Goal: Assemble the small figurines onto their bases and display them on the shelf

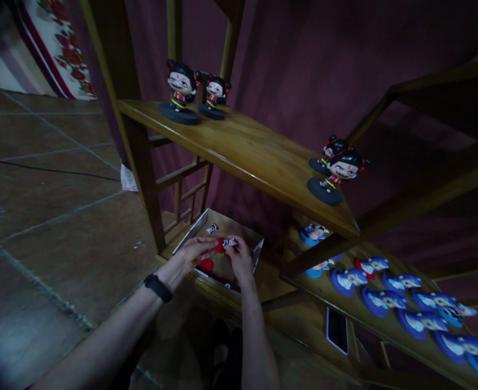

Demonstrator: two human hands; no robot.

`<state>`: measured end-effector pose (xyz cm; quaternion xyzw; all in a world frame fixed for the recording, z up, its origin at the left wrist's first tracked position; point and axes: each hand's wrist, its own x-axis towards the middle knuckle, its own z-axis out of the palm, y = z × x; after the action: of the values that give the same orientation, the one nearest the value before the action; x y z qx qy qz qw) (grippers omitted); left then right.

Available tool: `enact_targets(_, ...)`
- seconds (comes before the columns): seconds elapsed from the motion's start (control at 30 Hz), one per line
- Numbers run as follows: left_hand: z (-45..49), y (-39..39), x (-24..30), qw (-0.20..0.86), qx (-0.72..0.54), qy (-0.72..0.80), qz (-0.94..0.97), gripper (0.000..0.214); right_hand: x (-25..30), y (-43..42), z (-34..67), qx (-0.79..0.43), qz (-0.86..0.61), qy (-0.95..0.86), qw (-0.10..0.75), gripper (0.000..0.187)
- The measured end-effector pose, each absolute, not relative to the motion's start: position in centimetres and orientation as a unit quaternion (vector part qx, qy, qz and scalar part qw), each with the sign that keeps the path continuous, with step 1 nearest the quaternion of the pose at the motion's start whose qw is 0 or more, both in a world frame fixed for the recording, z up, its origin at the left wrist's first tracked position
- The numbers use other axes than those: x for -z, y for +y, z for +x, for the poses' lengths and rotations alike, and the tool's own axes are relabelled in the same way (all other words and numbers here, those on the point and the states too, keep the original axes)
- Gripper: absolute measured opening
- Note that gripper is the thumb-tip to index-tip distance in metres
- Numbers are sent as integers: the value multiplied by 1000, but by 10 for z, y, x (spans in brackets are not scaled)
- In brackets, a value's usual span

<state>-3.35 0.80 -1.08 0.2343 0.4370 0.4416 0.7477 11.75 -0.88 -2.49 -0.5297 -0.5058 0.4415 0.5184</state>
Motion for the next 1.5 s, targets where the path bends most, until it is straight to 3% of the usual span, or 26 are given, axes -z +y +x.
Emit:
enact_targets(0.47, -31, 6, 17, 801, -437, 359, 195, 16, 27, -10, 116, -422, -542, -516, 511, 31)
enact_targets(1.0, -38, 4, 11, 780, -420, 410, 215, 12, 8, -21, 113, -322, -571, -610, 445, 23)
enact_targets(1.5, -46, 0, 3, 760, -405, 429, 271, 26, -13, -31, 106, -246, -533, -708, 392, 23)
